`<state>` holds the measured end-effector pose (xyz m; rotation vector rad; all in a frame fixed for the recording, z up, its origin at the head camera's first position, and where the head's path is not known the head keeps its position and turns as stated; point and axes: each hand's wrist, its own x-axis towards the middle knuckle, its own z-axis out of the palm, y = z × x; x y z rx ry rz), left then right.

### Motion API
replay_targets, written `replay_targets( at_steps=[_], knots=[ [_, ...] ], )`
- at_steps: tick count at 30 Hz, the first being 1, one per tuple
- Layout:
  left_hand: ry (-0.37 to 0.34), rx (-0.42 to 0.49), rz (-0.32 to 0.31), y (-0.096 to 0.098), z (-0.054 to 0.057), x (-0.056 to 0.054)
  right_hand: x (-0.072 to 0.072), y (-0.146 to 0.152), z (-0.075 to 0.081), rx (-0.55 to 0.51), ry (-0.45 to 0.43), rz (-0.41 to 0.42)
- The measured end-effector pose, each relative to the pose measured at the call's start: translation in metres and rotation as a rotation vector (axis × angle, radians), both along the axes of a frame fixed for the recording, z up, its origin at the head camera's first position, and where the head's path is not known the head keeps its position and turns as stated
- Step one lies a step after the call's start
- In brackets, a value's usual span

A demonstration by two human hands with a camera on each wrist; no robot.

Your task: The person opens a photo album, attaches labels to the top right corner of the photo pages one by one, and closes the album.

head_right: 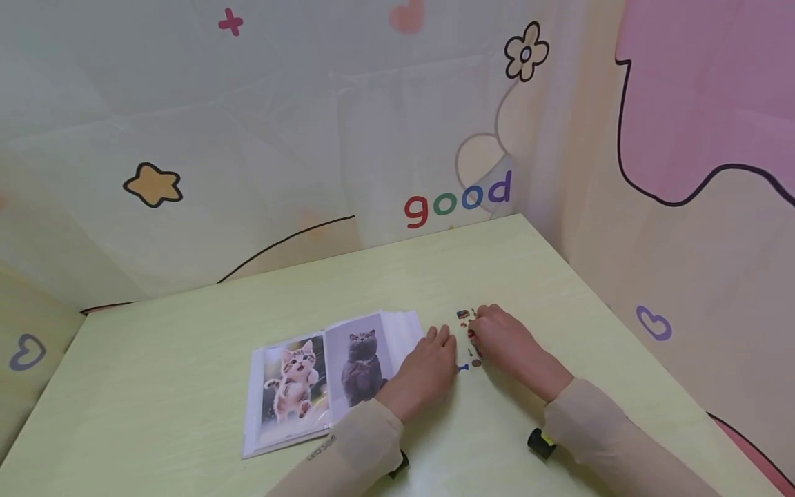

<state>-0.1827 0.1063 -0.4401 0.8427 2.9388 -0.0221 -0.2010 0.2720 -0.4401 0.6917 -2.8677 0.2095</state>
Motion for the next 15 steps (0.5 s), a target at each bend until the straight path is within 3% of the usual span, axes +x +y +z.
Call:
replay_targets(
  at_steps=[5,15],
  knots=[
    [-0.05,0.011,0.024,0.0009,0.0017,0.0004,-0.0002,-0.0024,-0.001,0.01,0.028,-0.005],
    [-0.046,0.004,0.031,0.0017,0.0051,0.0011,0.0033,-0.0072,0.0001,0.019,0.049,-0.033]
  ],
)
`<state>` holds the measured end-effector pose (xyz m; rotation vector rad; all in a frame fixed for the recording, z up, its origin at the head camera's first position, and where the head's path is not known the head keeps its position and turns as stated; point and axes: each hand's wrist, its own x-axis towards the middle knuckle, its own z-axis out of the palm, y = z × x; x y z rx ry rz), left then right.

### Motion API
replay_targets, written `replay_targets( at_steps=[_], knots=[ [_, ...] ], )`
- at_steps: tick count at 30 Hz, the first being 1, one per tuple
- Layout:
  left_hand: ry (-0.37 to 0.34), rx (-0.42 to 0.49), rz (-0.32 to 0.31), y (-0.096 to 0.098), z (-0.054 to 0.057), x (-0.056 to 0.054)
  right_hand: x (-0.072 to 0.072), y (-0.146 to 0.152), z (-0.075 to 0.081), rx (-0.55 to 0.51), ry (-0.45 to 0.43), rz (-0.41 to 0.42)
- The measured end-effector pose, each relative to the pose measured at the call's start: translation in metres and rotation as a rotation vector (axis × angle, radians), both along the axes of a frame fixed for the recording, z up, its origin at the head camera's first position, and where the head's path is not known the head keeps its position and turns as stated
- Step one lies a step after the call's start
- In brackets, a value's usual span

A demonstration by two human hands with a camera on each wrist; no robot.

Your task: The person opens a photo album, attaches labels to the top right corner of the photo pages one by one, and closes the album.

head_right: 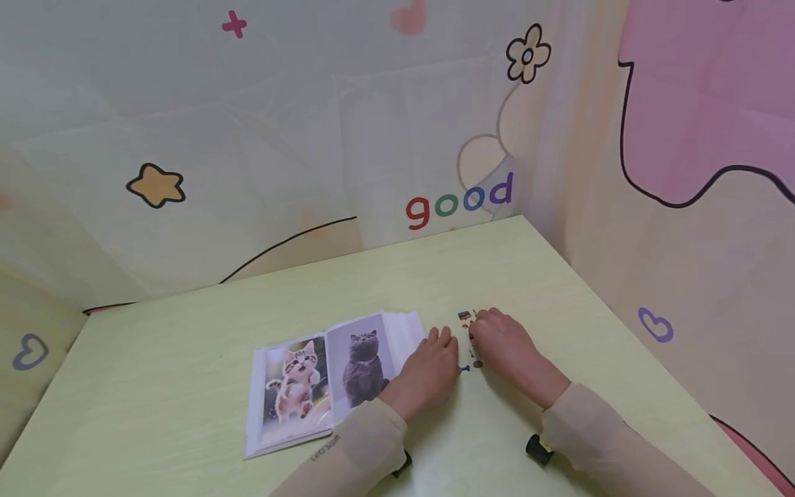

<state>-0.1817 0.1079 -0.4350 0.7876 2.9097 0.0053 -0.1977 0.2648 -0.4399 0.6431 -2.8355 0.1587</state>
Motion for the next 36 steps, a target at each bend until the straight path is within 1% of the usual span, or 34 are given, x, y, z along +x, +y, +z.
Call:
replay_targets(
  at_steps=[8,15,21,27,32,36],
  knots=[
    [0.019,-0.017,-0.016,0.001,0.001,-0.001,-0.002,-0.001,0.002,-0.048,-0.024,0.01],
    [0.001,-0.029,0.001,0.002,0.0,-0.003,-0.004,-0.001,0.002,-0.082,-0.063,0.023],
    [0.007,-0.023,0.009,0.003,-0.001,-0.003,-0.01,0.001,0.006,-0.124,-0.15,0.021],
    [0.003,-0.024,-0.001,0.003,0.0,-0.003,-0.014,0.005,0.007,-0.187,-0.232,-0.013],
    [-0.007,-0.021,0.007,0.003,0.0,-0.003,-0.016,0.008,0.005,-0.207,-0.247,-0.029],
    [-0.01,-0.015,0.013,0.003,0.0,-0.003,-0.017,0.01,0.004,-0.224,-0.251,-0.025]
  ],
)
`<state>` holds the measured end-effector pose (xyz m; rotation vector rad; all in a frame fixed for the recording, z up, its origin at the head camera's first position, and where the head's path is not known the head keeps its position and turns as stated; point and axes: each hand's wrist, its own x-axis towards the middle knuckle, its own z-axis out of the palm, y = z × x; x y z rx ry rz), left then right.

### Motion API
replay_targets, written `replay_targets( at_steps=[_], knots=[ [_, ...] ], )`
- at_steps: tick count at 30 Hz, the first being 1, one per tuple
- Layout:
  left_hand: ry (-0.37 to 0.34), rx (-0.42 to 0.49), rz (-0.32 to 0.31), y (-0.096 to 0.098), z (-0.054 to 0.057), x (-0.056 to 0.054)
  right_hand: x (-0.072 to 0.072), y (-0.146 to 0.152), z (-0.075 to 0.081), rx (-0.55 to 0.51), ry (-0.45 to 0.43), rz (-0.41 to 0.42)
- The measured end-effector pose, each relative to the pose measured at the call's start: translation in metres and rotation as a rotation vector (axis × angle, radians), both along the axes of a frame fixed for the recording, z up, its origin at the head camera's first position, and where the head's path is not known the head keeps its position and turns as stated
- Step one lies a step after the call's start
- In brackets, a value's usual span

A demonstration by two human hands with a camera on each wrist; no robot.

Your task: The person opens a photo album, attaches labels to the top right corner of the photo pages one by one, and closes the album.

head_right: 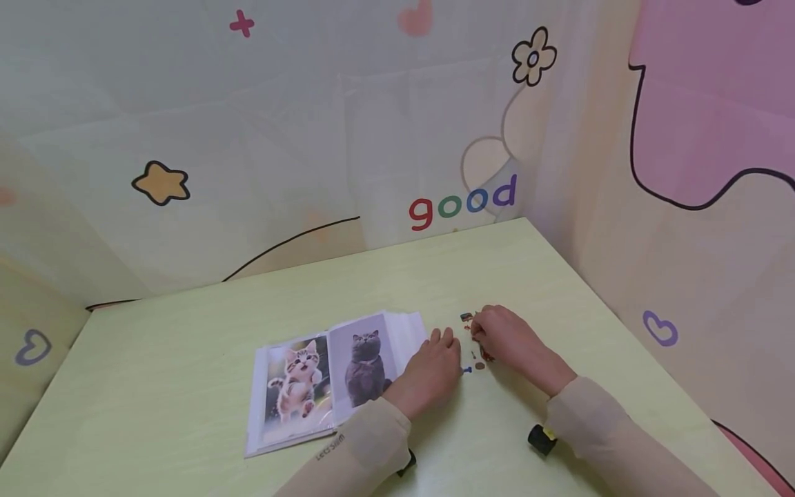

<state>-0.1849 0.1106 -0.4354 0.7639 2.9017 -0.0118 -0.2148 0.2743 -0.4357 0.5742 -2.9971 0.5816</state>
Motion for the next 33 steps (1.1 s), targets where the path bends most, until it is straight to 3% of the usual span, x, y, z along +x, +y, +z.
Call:
replay_targets(
  at_steps=[10,24,33],
  knots=[
    [-0.002,0.012,0.031,0.0,-0.001,0.001,0.005,0.015,0.0,-0.13,0.0,0.009],
    [0.001,0.03,0.034,-0.001,0.0,0.002,0.016,0.027,-0.002,-0.298,-0.069,-0.035],
    [0.0,0.037,0.032,0.0,0.002,0.002,0.021,0.029,-0.005,-0.293,-0.028,-0.034]
  ],
)
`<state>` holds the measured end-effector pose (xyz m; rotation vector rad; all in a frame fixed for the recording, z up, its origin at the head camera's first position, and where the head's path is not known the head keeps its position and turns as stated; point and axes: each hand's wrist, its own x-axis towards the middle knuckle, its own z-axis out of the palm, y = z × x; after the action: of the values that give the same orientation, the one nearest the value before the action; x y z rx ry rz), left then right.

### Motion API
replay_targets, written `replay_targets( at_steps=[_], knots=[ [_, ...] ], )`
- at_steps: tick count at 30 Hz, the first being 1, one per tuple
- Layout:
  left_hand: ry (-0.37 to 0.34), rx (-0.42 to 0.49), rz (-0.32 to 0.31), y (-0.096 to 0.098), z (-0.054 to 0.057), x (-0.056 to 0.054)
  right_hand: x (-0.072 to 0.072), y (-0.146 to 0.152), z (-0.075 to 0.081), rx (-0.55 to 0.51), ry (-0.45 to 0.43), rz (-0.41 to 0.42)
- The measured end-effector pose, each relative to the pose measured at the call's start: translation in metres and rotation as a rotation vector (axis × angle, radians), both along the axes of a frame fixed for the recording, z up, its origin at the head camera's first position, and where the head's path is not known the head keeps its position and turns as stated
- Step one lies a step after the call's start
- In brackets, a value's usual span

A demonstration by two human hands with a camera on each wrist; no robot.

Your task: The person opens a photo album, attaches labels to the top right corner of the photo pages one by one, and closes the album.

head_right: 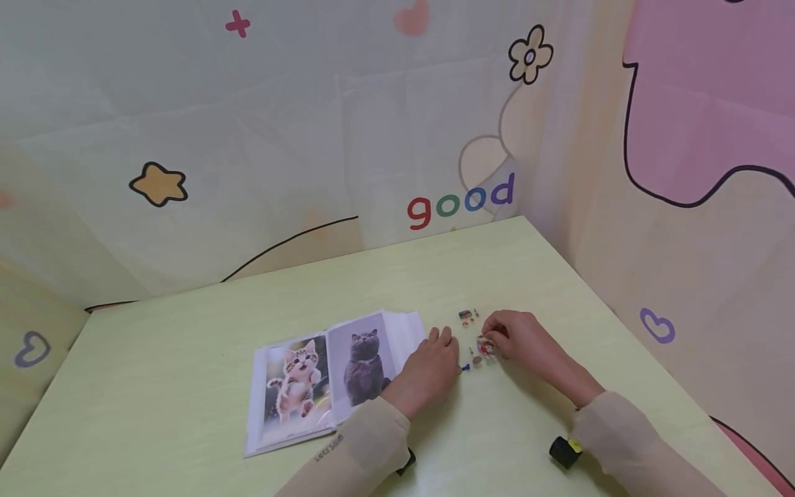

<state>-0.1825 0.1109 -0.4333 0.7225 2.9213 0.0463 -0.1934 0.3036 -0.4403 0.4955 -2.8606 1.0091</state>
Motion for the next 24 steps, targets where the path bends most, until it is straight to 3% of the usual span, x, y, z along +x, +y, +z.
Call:
replay_targets(
  at_steps=[10,20,24],
  knots=[
    [0.022,0.001,0.001,0.003,0.001,0.001,0.003,0.003,-0.005,0.015,0.061,-0.016],
    [-0.016,0.004,0.012,0.004,0.001,0.0,0.005,0.001,-0.009,-0.008,0.101,-0.027],
    [0.0,0.015,0.007,0.001,-0.002,0.0,0.003,0.001,-0.011,-0.014,0.127,-0.013]
  ],
)
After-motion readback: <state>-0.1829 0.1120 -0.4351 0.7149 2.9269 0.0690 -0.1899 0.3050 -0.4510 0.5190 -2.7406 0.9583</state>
